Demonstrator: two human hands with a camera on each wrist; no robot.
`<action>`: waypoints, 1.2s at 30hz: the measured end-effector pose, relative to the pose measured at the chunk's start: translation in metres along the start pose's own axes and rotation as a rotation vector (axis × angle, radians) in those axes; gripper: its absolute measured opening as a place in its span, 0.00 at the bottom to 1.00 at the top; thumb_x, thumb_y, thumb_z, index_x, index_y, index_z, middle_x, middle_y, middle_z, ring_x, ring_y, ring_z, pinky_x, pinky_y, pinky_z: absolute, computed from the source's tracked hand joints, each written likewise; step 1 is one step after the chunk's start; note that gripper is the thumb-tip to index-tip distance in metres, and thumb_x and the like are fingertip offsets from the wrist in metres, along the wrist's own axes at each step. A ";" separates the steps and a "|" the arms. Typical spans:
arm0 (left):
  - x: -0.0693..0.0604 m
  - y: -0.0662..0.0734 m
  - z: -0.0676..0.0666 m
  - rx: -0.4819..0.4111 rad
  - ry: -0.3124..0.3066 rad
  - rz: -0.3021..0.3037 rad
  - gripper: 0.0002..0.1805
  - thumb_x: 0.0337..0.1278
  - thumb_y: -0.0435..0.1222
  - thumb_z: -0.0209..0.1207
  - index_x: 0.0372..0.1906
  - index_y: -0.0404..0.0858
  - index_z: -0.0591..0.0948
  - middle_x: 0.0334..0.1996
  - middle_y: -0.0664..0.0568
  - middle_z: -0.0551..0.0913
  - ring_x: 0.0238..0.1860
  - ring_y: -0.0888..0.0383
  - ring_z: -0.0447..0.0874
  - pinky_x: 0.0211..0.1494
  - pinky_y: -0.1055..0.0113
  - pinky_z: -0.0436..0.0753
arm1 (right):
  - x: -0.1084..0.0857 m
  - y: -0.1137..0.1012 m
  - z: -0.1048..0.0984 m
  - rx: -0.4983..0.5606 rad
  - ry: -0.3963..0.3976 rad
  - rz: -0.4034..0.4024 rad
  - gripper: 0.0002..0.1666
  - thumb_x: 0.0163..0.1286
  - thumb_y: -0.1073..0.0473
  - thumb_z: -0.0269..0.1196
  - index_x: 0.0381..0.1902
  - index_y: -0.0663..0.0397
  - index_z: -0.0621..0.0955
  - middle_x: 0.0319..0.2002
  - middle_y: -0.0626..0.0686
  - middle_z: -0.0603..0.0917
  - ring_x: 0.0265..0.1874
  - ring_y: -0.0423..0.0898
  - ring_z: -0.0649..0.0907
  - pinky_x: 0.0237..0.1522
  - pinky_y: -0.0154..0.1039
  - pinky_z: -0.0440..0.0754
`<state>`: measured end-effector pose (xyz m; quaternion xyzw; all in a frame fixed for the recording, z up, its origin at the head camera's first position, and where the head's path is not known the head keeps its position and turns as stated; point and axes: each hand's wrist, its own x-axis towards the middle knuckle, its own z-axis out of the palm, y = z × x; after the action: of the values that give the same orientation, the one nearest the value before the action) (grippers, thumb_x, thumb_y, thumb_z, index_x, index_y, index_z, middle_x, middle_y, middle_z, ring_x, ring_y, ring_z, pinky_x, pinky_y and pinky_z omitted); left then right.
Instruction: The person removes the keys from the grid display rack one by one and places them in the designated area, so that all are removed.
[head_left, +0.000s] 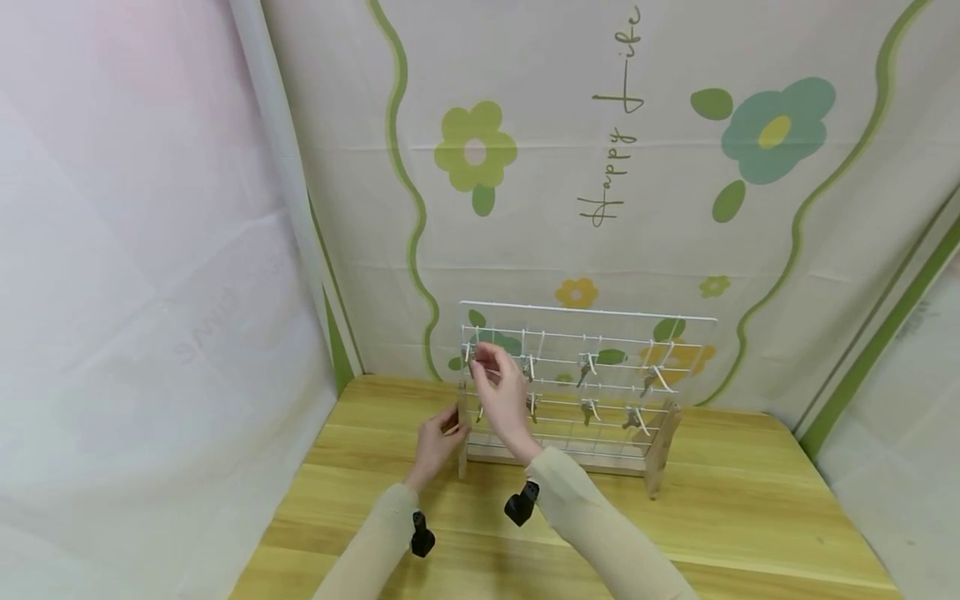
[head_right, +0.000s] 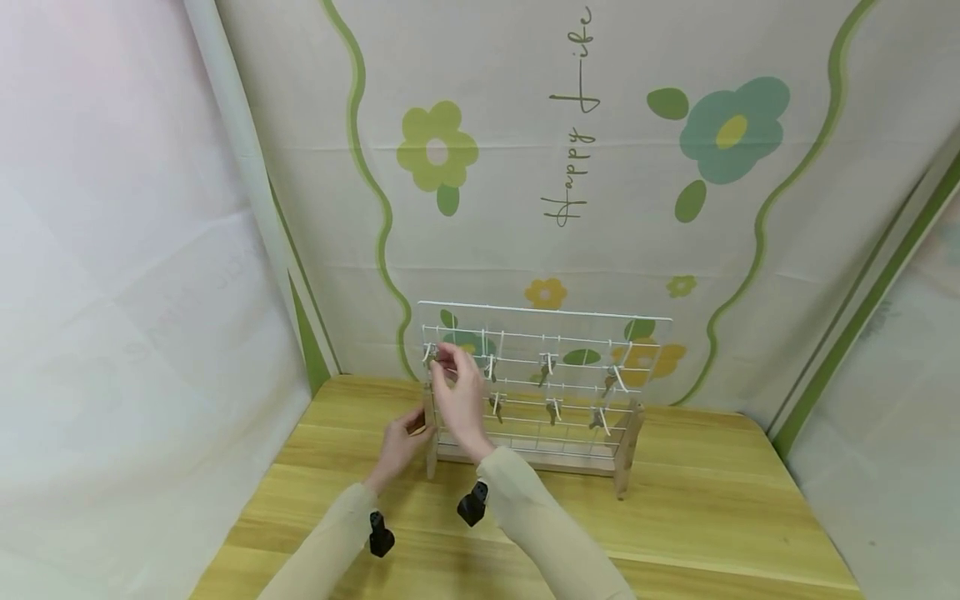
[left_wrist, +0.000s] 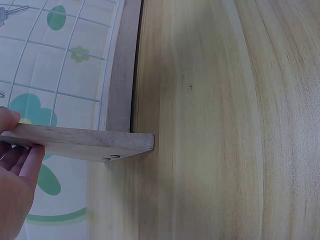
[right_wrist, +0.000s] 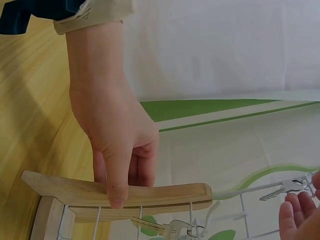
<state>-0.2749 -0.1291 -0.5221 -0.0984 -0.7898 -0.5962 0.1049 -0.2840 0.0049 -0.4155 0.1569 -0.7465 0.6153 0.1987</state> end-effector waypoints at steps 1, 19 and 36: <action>-0.001 0.001 -0.001 -0.001 -0.003 0.000 0.24 0.60 0.23 0.61 0.61 0.20 0.74 0.54 0.25 0.80 0.57 0.31 0.81 0.56 0.48 0.86 | 0.001 0.000 0.000 -0.006 0.003 -0.003 0.18 0.71 0.64 0.61 0.57 0.61 0.79 0.49 0.59 0.84 0.49 0.52 0.86 0.54 0.43 0.88; 0.012 -0.045 0.008 -0.017 0.039 0.004 0.25 0.59 0.26 0.64 0.62 0.24 0.76 0.55 0.28 0.81 0.57 0.34 0.82 0.56 0.51 0.86 | 0.007 -0.005 0.006 -0.037 0.025 0.054 0.09 0.67 0.64 0.65 0.44 0.60 0.81 0.43 0.57 0.86 0.42 0.51 0.87 0.47 0.42 0.89; 0.013 -0.045 0.008 -0.013 0.028 -0.048 0.26 0.60 0.27 0.63 0.65 0.29 0.75 0.58 0.33 0.81 0.59 0.38 0.81 0.58 0.55 0.86 | 0.006 -0.004 0.005 -0.047 0.014 0.025 0.03 0.68 0.64 0.64 0.37 0.58 0.82 0.39 0.57 0.87 0.39 0.50 0.87 0.43 0.37 0.90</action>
<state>-0.3001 -0.1328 -0.5624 -0.0717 -0.7865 -0.6050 0.1013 -0.2879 -0.0009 -0.4100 0.1383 -0.7612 0.6013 0.1997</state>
